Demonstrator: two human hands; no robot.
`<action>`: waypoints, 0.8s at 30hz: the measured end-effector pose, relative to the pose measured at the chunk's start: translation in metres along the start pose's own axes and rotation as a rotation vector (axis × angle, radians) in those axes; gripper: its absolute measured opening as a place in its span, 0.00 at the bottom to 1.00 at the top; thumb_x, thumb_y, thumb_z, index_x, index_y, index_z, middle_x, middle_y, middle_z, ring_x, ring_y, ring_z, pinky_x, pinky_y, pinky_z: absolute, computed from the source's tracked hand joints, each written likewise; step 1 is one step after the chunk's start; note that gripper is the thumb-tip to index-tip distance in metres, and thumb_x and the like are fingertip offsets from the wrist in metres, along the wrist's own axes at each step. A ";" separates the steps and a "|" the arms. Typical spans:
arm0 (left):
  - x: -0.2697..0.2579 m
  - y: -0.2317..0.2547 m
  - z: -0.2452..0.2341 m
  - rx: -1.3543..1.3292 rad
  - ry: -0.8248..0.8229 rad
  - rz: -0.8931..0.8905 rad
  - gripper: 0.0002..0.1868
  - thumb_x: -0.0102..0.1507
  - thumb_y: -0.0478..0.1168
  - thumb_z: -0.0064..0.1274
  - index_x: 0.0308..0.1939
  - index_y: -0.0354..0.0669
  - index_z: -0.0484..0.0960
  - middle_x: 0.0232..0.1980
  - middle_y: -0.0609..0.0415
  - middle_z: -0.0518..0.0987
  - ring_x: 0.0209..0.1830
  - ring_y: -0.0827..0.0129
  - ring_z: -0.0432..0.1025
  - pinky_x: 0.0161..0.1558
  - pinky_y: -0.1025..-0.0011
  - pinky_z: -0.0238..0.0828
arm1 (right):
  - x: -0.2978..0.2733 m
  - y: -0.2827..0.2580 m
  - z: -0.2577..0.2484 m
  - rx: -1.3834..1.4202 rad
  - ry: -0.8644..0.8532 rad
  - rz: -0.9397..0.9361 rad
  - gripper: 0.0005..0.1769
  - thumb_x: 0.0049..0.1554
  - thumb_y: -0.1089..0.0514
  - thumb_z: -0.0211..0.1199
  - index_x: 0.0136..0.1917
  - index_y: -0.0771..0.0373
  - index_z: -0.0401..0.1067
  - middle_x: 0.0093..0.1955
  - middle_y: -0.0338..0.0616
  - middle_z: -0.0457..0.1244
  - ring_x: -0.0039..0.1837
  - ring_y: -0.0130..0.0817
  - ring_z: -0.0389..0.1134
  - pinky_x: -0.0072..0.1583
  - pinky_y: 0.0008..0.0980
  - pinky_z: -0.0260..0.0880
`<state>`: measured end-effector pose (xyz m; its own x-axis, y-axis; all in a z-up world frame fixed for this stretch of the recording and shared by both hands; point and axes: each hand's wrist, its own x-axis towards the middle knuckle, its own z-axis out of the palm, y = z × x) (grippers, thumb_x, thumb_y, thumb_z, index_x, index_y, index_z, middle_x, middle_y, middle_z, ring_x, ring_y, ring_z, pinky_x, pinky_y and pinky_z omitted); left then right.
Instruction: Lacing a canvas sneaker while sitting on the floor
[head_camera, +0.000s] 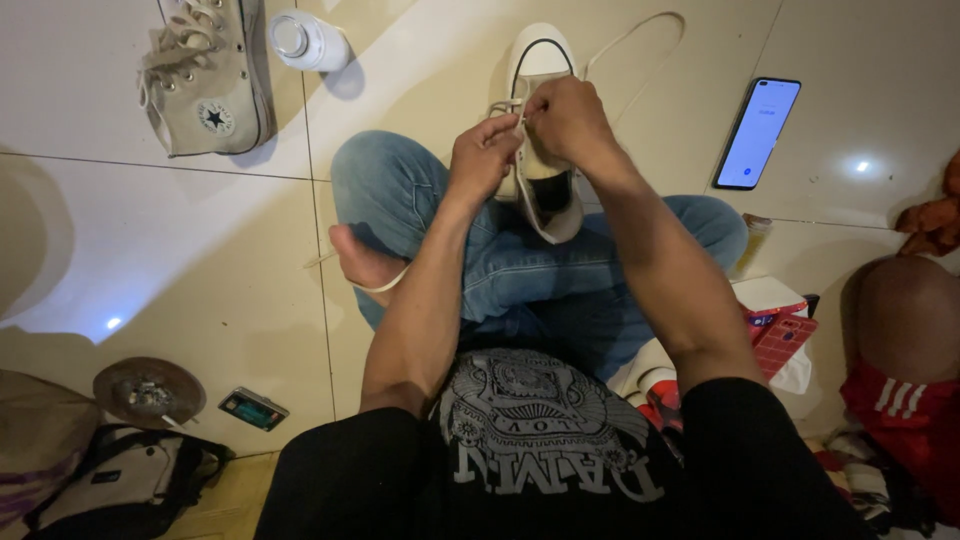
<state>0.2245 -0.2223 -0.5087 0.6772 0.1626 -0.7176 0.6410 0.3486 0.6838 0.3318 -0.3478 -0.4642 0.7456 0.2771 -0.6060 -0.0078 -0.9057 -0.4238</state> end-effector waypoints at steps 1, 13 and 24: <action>-0.003 0.005 0.000 -0.061 -0.005 -0.016 0.17 0.61 0.38 0.57 0.52 0.41 0.88 0.29 0.59 0.80 0.23 0.78 0.67 0.26 0.78 0.64 | -0.001 0.000 -0.001 0.018 0.016 -0.053 0.10 0.54 0.61 0.61 0.41 0.52 0.83 0.44 0.38 0.73 0.48 0.40 0.72 0.51 0.41 0.70; 0.004 0.007 0.007 -0.087 0.069 0.032 0.11 0.61 0.40 0.60 0.43 0.39 0.89 0.26 0.54 0.81 0.23 0.75 0.71 0.27 0.76 0.68 | -0.016 -0.017 -0.017 0.232 -0.020 0.035 0.11 0.56 0.65 0.57 0.51 0.53 0.70 0.42 0.36 0.69 0.47 0.34 0.70 0.51 0.34 0.67; -0.023 0.049 -0.031 0.451 0.334 0.139 0.09 0.60 0.41 0.53 0.35 0.53 0.90 0.35 0.59 0.89 0.35 0.69 0.81 0.38 0.70 0.75 | -0.033 -0.008 -0.057 0.085 -0.020 -0.014 0.12 0.58 0.62 0.55 0.51 0.53 0.76 0.48 0.43 0.70 0.48 0.40 0.69 0.48 0.41 0.67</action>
<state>0.2293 -0.1802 -0.4622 0.6620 0.4870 -0.5697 0.6945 -0.1127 0.7106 0.3453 -0.3681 -0.4027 0.7328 0.2967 -0.6123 -0.0547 -0.8713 -0.4877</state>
